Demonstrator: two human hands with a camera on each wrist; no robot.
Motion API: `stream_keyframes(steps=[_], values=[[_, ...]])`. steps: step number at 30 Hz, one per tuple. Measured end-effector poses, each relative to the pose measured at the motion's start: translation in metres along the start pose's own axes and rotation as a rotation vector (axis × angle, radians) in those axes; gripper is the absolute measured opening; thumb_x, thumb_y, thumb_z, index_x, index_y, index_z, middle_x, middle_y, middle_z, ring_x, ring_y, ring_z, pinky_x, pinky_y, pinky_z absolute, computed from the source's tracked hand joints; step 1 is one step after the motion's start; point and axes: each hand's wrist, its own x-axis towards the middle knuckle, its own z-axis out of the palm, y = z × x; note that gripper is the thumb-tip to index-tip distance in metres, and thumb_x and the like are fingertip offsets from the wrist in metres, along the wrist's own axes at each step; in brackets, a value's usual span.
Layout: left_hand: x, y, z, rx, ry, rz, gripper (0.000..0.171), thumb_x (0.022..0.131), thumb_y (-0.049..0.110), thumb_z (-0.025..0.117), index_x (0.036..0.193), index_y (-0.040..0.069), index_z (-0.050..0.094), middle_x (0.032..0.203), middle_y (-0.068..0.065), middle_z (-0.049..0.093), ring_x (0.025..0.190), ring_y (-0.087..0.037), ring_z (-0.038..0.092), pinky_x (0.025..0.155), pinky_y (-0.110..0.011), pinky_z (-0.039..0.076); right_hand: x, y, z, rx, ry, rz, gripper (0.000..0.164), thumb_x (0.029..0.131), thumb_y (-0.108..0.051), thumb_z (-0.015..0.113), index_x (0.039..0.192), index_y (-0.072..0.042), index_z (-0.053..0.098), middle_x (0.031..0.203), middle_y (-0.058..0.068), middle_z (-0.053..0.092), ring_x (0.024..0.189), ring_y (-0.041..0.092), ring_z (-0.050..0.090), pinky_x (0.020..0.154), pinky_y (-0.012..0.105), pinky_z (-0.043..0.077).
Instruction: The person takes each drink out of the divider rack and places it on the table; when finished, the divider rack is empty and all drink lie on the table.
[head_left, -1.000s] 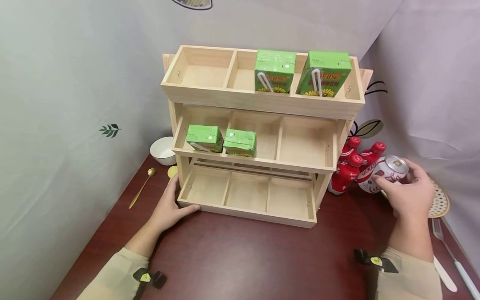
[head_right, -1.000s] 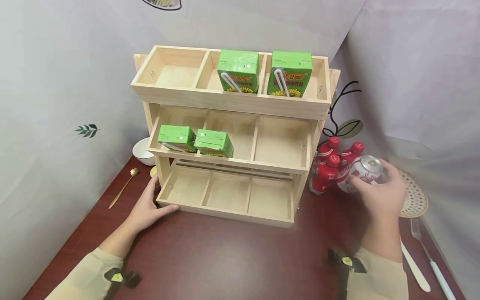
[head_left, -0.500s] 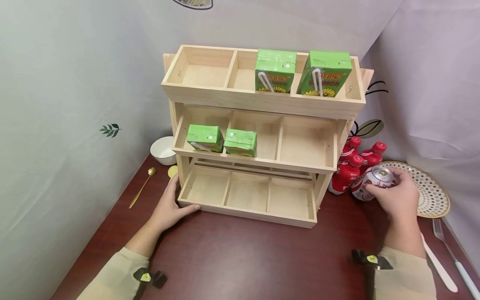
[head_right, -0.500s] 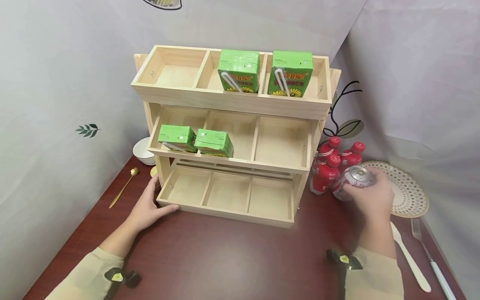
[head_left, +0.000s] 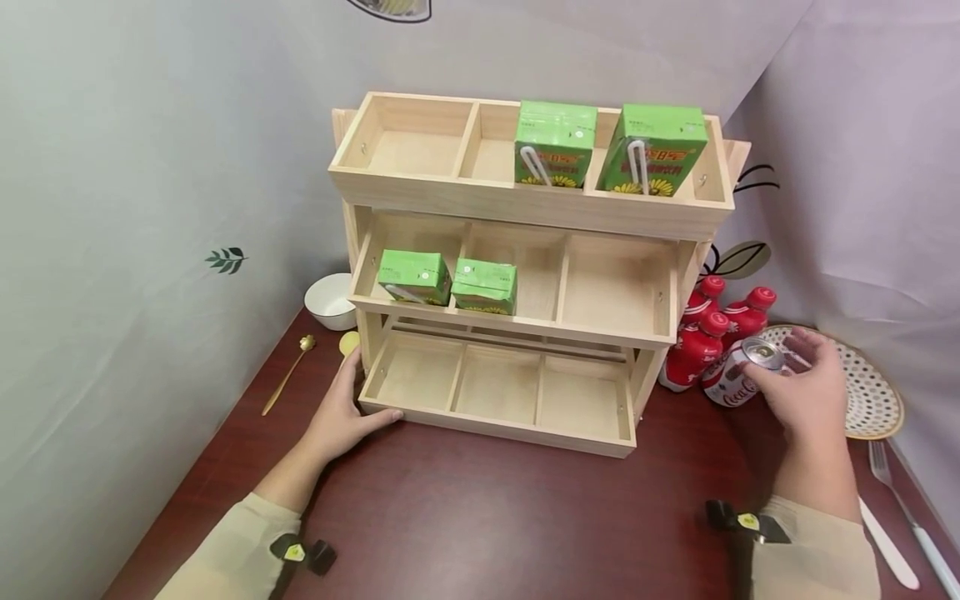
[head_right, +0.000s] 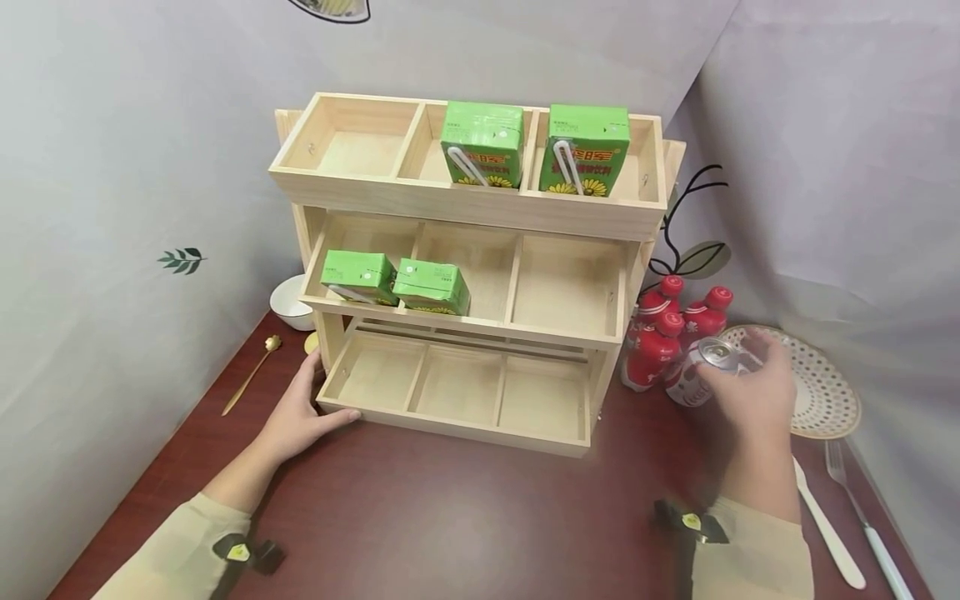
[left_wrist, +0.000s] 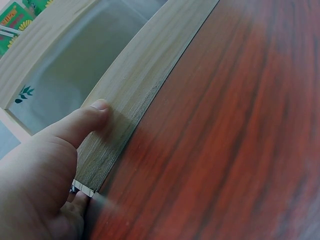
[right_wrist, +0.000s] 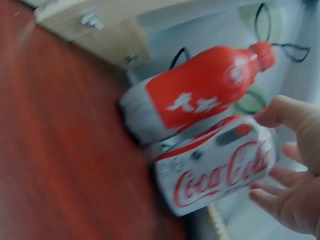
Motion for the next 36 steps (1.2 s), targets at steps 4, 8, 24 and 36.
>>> stream_keyframes(steps=[4,8,24,36], values=[[0.0,-0.001,0.001,-0.011,0.0,0.004,0.111,0.065,0.011,0.091,0.152,0.006,0.022,0.142,-0.022,0.037,0.125,-0.039,0.044,0.096,-0.049,0.037,-0.011,-0.027,-0.004,0.207,0.2,-0.035,0.061,0.081,-0.011,0.072,0.137,-0.022,0.05,0.133,-0.003,0.054,0.118,0.01,0.051,0.101,0.025,0.039],[0.0,-0.001,0.001,-0.011,0.001,0.003,0.112,0.065,0.011,0.091,0.152,0.006,0.021,0.142,-0.021,0.037,0.125,-0.038,0.044,0.097,-0.049,0.037,-0.032,-0.06,-0.005,0.386,0.354,-0.154,0.046,0.078,-0.005,0.072,0.122,-0.014,0.063,0.118,-0.002,0.06,0.105,0.011,0.058,0.094,0.023,0.044],[0.0,0.001,-0.002,0.007,0.002,-0.001,0.111,0.066,0.012,0.091,0.152,0.006,0.021,0.144,-0.019,0.036,0.126,-0.033,0.043,0.099,-0.043,0.036,-0.089,-0.127,0.039,0.707,0.307,-0.777,0.026,0.073,0.01,0.069,0.096,0.021,0.063,0.096,0.025,0.063,0.078,0.019,0.065,0.08,0.028,0.053],[-0.002,0.004,-0.001,0.0,0.001,-0.01,0.111,0.067,0.013,0.09,0.153,0.007,0.02,0.142,-0.02,0.037,0.126,-0.035,0.045,0.097,-0.033,0.038,-0.118,-0.163,0.084,0.653,0.08,-0.902,0.024,0.071,0.015,0.069,0.093,0.02,0.063,0.095,0.019,0.065,0.088,0.027,0.061,0.082,0.035,0.053]])
